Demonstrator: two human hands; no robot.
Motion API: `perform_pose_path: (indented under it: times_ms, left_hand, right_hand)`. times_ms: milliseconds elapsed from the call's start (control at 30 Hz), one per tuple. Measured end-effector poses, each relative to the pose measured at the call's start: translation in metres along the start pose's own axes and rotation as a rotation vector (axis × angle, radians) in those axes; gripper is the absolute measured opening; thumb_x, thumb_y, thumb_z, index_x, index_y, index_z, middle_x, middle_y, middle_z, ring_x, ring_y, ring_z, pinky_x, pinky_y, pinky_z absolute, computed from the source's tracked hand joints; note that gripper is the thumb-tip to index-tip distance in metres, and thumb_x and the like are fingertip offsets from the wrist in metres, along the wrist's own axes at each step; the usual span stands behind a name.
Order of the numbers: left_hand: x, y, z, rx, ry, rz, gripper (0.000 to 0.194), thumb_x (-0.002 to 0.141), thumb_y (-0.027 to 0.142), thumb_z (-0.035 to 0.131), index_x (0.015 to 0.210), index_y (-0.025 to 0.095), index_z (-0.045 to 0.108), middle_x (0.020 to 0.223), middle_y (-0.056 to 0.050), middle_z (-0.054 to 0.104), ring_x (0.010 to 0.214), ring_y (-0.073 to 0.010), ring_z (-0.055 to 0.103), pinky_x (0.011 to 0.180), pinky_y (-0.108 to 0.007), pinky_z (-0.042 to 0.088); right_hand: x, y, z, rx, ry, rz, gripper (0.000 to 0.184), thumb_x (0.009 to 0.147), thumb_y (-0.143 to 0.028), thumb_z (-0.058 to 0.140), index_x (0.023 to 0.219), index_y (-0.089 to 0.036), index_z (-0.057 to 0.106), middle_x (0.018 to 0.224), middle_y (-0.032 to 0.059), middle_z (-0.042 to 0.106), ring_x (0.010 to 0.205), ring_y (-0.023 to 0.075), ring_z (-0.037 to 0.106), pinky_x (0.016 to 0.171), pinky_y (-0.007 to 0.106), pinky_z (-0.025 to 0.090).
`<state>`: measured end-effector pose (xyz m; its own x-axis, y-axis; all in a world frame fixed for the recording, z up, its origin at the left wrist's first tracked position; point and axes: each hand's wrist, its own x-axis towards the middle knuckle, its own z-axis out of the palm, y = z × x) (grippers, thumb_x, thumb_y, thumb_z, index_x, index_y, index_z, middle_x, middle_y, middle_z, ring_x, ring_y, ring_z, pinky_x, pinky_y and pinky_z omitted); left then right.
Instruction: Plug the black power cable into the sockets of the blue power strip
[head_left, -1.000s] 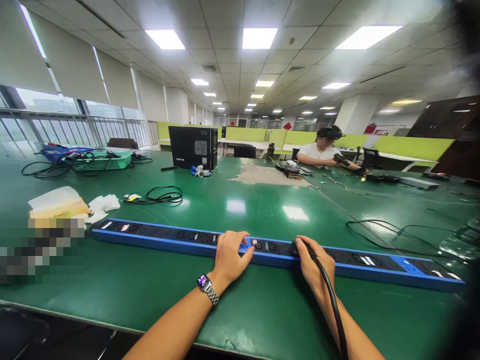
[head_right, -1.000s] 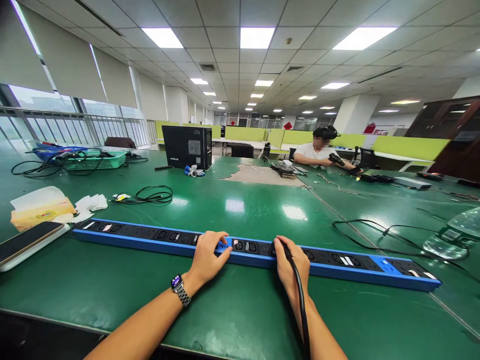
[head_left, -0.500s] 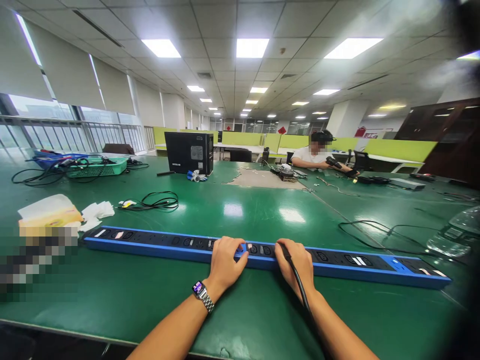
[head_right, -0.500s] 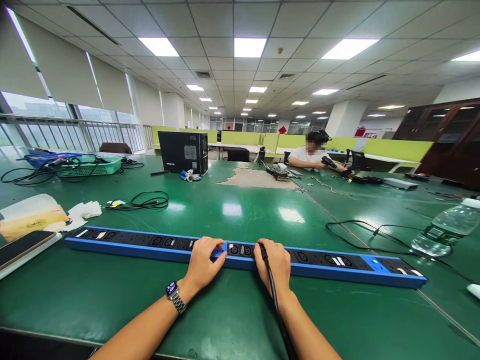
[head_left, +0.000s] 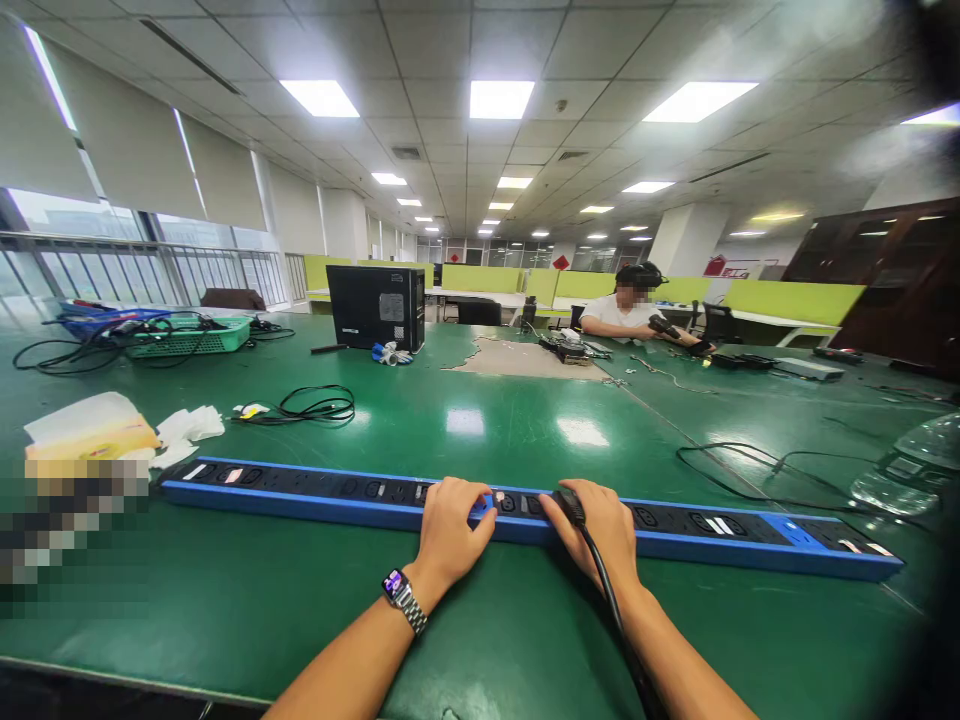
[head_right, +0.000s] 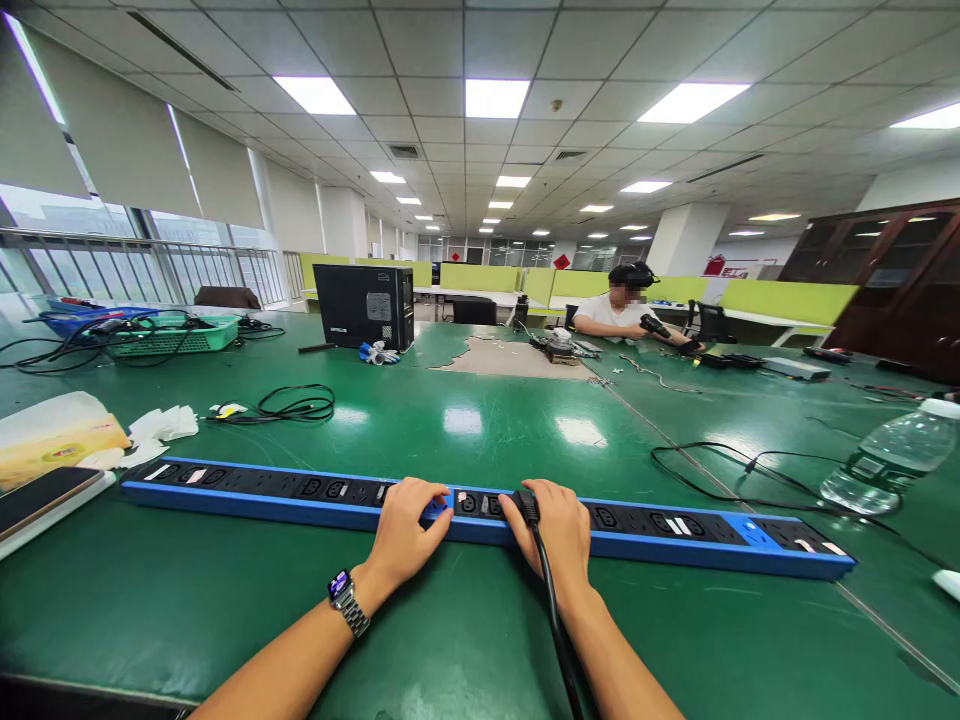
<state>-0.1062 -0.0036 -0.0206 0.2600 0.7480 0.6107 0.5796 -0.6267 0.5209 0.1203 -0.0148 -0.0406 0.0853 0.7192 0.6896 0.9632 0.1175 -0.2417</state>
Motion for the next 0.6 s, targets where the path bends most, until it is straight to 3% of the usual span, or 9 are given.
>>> perform_pose_path:
  times_ms: [200, 333, 400, 500, 600]
  left_hand:
    - [0.0, 0.0, 0.001, 0.013, -0.02, 0.009, 0.019, 0.083, 0.02, 0.064, 0.102, 0.023, 0.063, 0.091, -0.002, 0.069, 0.092, -0.0233, 0.059, 0.087, -0.04, 0.042]
    - [-0.004, 0.005, 0.003, -0.001, -0.055, 0.082, 0.041, 0.086, 0.03, 0.066, 0.124, 0.023, 0.055, 0.104, -0.005, 0.068, 0.098, -0.0242, 0.059, 0.091, -0.041, 0.042]
    - [-0.006, 0.009, 0.003, -0.025, -0.1, 0.192, 0.05, 0.087, 0.036, 0.065, 0.133, 0.025, 0.05, 0.115, -0.007, 0.066, 0.104, -0.0245, 0.058, 0.093, -0.04, 0.042]
    - [-0.008, 0.016, 0.003, -0.006, -0.205, 0.362, 0.05, 0.087, 0.036, 0.064, 0.134, 0.03, 0.051, 0.124, -0.007, 0.062, 0.11, -0.0253, 0.057, 0.094, -0.039, 0.042]
    - [-0.009, 0.02, 0.002, 0.061, -0.262, 0.435, 0.048, 0.084, 0.029, 0.063, 0.131, 0.031, 0.054, 0.128, -0.007, 0.061, 0.11, -0.026, 0.056, 0.094, -0.04, 0.041]
  right_hand:
    - [-0.001, 0.006, -0.002, 0.108, 0.092, 0.02, 0.04, 0.089, -0.057, 0.048, 0.089, -0.021, 0.067, 0.092, 0.0072, 0.072, 0.091, 0.0258, 0.059, 0.088, 0.042, 0.036]
    - [-0.001, -0.004, -0.005, 0.191, 0.238, 0.03, 0.037, 0.086, -0.055, 0.052, 0.081, -0.02, 0.062, 0.081, 0.0069, 0.068, 0.081, 0.0236, 0.058, 0.078, 0.037, 0.039]
    - [-0.004, -0.013, -0.006, 0.23, 0.184, -0.092, 0.027, 0.084, -0.048, 0.058, 0.083, -0.021, 0.061, 0.078, 0.0046, 0.067, 0.076, 0.0213, 0.058, 0.076, 0.035, 0.04]
    - [-0.012, -0.022, -0.005, 0.286, 0.083, -0.276, 0.015, 0.082, -0.036, 0.06, 0.087, -0.022, 0.063, 0.074, 0.0027, 0.068, 0.07, 0.0189, 0.059, 0.071, 0.033, 0.04]
    - [-0.016, -0.025, -0.002, 0.345, 0.068, -0.3, 0.014, 0.082, -0.034, 0.057, 0.088, -0.022, 0.062, 0.076, 0.0041, 0.068, 0.068, 0.0191, 0.061, 0.064, 0.032, 0.043]
